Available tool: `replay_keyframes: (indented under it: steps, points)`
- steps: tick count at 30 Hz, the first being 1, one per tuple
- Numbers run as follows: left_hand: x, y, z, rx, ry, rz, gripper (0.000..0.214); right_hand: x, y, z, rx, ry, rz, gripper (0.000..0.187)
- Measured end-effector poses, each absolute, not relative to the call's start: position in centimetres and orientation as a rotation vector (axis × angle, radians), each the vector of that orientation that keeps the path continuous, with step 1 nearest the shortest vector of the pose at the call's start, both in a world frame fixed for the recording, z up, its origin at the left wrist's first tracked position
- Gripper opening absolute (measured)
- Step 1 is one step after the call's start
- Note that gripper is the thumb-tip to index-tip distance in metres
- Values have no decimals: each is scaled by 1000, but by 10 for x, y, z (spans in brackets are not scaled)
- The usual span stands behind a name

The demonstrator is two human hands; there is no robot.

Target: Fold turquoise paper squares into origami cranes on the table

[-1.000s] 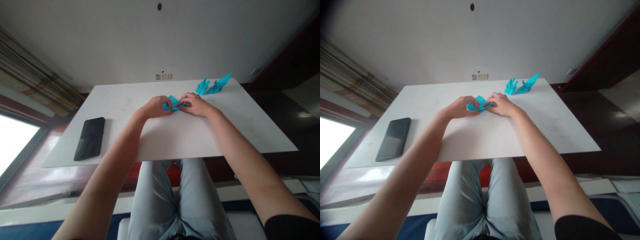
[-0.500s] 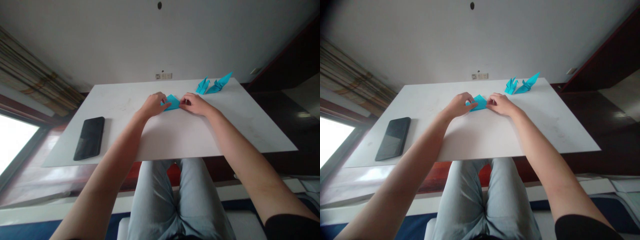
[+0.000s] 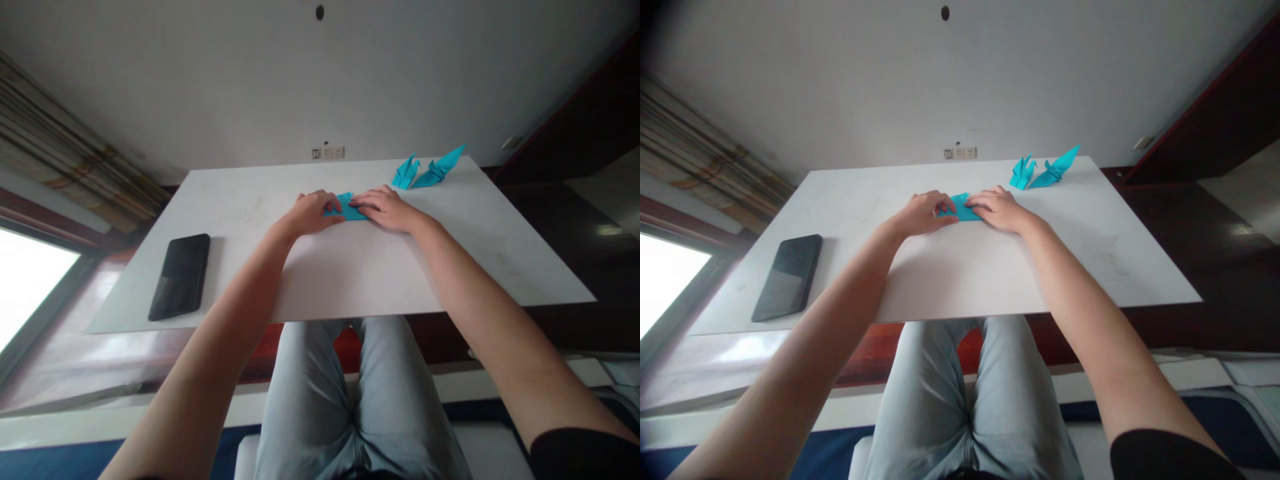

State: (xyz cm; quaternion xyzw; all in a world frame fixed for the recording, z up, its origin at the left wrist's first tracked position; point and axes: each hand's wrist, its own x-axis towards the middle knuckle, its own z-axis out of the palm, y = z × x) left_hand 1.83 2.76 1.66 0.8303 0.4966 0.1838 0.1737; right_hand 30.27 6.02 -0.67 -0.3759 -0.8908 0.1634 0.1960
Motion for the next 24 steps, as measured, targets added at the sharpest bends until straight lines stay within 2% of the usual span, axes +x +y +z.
replay_keyframes:
  steps: [7,9,13,18,24]
  points:
    - [16,23,20,2333,1405,547,23,303,59,-4,-1047,-2494,447,37]
    - [22,22,17,2319,1440,564,20,301,57,-4,-1074,-2460,438,40]
    - [34,17,12,2330,1469,555,35,300,54,-6,-1194,-2403,433,55]
    - [39,12,15,2336,1485,492,30,300,52,-6,-1216,-2394,460,65]
    - [36,12,15,2342,1598,610,42,301,52,-1,-1203,-2328,473,48]
